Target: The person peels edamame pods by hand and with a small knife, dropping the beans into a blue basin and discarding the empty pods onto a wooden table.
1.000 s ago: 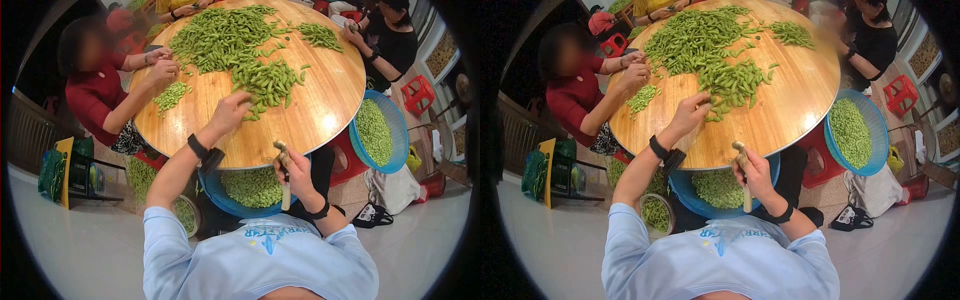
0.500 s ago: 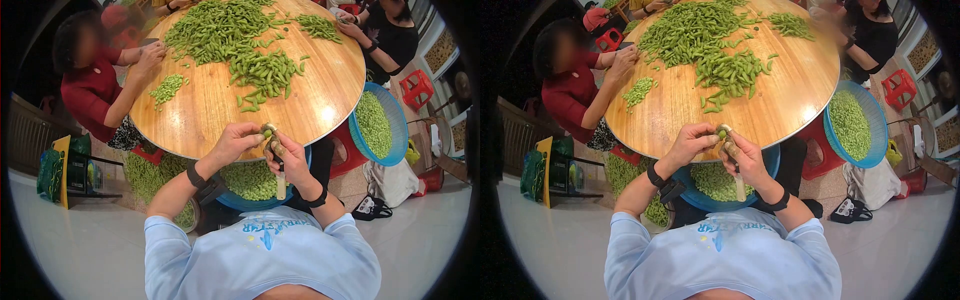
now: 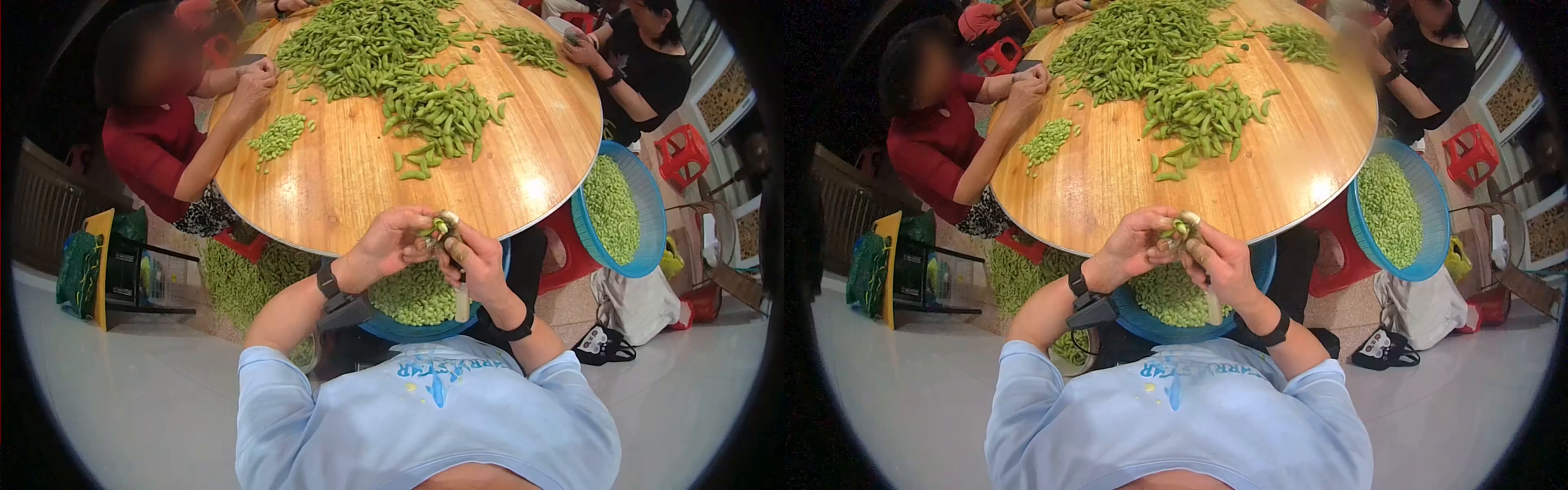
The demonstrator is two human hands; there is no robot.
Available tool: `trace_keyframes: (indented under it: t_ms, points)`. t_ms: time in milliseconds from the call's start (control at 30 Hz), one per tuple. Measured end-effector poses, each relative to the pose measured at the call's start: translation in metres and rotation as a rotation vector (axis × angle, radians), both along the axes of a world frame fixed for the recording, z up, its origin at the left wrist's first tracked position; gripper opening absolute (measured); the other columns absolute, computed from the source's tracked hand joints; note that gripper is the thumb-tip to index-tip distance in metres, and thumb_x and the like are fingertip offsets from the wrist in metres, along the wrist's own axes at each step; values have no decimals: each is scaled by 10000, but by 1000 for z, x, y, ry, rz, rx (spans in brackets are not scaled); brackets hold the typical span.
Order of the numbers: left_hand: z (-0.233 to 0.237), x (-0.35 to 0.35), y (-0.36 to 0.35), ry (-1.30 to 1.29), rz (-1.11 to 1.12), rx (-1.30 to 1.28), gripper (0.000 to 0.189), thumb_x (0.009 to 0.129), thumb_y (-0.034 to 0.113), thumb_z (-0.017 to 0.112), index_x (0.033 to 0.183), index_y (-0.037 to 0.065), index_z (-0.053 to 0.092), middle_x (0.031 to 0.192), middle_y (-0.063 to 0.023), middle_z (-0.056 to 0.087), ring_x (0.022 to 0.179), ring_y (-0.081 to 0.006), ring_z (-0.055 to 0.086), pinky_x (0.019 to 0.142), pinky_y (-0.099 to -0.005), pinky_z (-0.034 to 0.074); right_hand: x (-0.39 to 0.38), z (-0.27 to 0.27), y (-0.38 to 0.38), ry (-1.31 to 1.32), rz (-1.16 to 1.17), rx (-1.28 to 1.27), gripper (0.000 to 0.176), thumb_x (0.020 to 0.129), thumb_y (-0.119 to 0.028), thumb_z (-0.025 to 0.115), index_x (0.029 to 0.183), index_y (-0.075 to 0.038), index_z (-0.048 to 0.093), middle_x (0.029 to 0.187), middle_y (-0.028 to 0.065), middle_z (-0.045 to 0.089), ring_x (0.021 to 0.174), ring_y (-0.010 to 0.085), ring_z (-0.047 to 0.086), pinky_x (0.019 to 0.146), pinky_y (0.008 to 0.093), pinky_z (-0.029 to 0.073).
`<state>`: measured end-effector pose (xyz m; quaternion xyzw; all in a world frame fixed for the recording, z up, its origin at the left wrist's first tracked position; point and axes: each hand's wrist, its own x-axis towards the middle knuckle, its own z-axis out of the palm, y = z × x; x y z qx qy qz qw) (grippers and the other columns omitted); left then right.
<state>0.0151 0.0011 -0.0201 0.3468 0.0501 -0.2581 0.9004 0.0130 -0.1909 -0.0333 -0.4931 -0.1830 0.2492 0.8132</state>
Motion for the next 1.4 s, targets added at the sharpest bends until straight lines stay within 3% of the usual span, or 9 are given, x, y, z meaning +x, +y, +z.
trace_keyframes:
  t_ms: [67, 167, 267, 333, 433, 633, 833, 1133, 1400]
  points:
    - [-7, -1, 2, 31, -118, -212, 159, 841, 83, 586, 980, 7, 597, 700, -34, 582, 515, -81, 490, 433, -202, 327, -3, -7, -2, -172, -56, -149, 347, 970, -67, 455, 1311, -13, 490, 779, 52, 549, 524, 64, 438, 433, 188, 367]
    - [-1, -7, -4, -80, 10, 275, 131, 847, 75, 598, 957, 4, 593, 730, -40, 582, 536, -82, 504, 447, -209, 352, -2, -13, -5, -183, -138, -191, 342, 969, -84, 467, 1305, -25, 502, 807, 65, 568, 533, 73, 453, 427, 187, 371]
    - [14, -16, -13, -403, 192, 647, 98, 864, 80, 606, 925, 7, 585, 777, -67, 583, 602, -158, 556, 497, -265, 423, 2, 0, -6, 304, -11, 84, 338, 960, -104, 497, 1290, -34, 516, 792, 72, 596, 513, 96, 475, 403, 195, 368]
    - [21, -18, -9, -1288, 339, 1351, 128, 823, 48, 625, 931, -2, 579, 768, -105, 547, 652, -251, 567, 554, -308, 455, 2, 2, -7, 389, 12, 120, 341, 964, -115, 494, 1297, -43, 507, 797, 75, 586, 514, 91, 458, 400, 191, 364]
    - [24, -22, -8, -1507, 352, 1535, 200, 752, 42, 632, 940, -7, 584, 751, -127, 511, 656, -302, 544, 559, -336, 456, 2, 4, -9, 512, 75, 201, 324, 965, -134, 506, 1279, -58, 518, 802, 81, 578, 513, 96, 459, 396, 192, 365]
    - [29, -30, -4, -1610, 311, 1700, 268, 659, 6, 674, 911, -40, 595, 782, -121, 534, 649, -261, 541, 522, -329, 444, -4, 11, -7, 573, 113, 237, 305, 956, -140, 527, 1250, -56, 539, 796, 93, 585, 513, 112, 492, 379, 204, 369]
    - [34, -36, -15, -1489, 340, 1848, 214, 728, 48, 649, 917, -46, 617, 736, -120, 539, 621, -272, 544, 526, -334, 444, -13, 13, -3, 587, 93, 279, 240, 953, -140, 534, 1164, -29, 560, 789, 99, 594, 505, 118, 502, 369, 211, 371]
    - [29, -36, -23, -580, 329, 802, 130, 858, 69, 550, 821, -35, 617, 684, -30, 567, 614, -89, 514, 551, -248, 393, -19, 11, 9, 330, -10, 183, 198, 958, -122, 518, 1109, -11, 581, 789, 82, 609, 502, 99, 510, 393, 199, 375]
    - [36, -32, -26, -375, 322, 579, 197, 890, 104, 520, 760, -32, 580, 624, -20, 551, 535, -87, 516, 498, -268, 410, -17, -1, 15, 129, -147, 46, 278, 940, -64, 517, 1207, -1, 563, 787, 66, 620, 522, 85, 527, 418, 195, 383]
